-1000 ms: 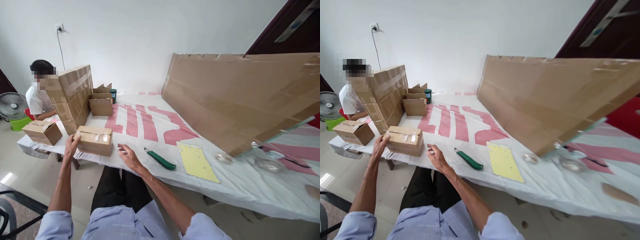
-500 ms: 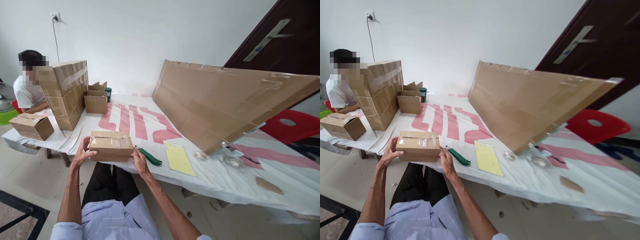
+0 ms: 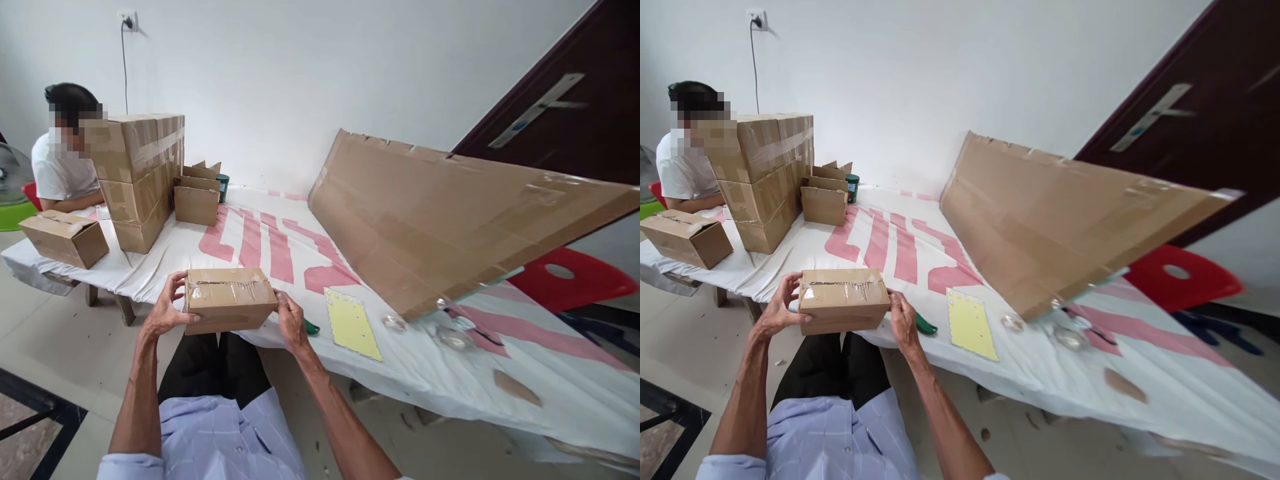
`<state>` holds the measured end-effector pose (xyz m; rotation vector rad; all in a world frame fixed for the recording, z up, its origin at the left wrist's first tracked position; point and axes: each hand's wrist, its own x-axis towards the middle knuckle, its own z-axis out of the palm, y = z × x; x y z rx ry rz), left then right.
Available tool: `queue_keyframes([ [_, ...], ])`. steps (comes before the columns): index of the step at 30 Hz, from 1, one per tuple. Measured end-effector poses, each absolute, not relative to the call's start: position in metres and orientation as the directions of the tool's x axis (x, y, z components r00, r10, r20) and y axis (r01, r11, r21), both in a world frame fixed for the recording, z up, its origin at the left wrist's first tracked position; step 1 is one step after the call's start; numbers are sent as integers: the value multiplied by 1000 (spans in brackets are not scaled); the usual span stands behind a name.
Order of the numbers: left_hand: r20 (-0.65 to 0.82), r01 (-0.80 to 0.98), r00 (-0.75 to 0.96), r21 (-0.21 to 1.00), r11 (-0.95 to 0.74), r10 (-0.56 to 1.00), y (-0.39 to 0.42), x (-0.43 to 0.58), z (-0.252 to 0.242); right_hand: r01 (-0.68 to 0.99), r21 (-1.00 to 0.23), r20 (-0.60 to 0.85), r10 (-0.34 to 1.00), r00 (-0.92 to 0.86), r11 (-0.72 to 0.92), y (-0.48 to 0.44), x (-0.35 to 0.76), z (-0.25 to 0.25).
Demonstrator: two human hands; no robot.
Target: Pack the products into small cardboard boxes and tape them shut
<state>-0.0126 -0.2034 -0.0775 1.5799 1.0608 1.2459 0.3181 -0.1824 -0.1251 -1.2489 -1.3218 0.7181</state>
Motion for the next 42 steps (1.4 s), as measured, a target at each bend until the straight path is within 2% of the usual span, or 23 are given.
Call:
queue_keyframes([
  [3, 287, 125, 164, 943, -308, 944, -207, -11, -74, 402, -824, 490, 858, 156, 398, -186, 318, -90],
  [7, 307, 166, 205, 925, -342, 929, -215, -9, -63, 535, -575, 691, 717, -87, 619, -197, 303, -49],
  [11, 317, 191, 248, 911, -367, 915, -222, -5, -52, 539, -386, 705, 617, -351, 748, -211, 277, -25],
  [15, 331, 219, 286, 891, -397, 899, -228, 1, -45, 563, -293, 634, 598, -491, 773, -221, 256, -13],
  [21, 357, 233, 325, 867, -440, 876, -232, 6, -44, 523, -337, 589, 609, -531, 783, -226, 245, -11],
  [42, 340, 231, 344, 873, -430, 875, -236, 11, -41, 404, -601, 536, 723, -436, 690, -230, 247, -3],
])
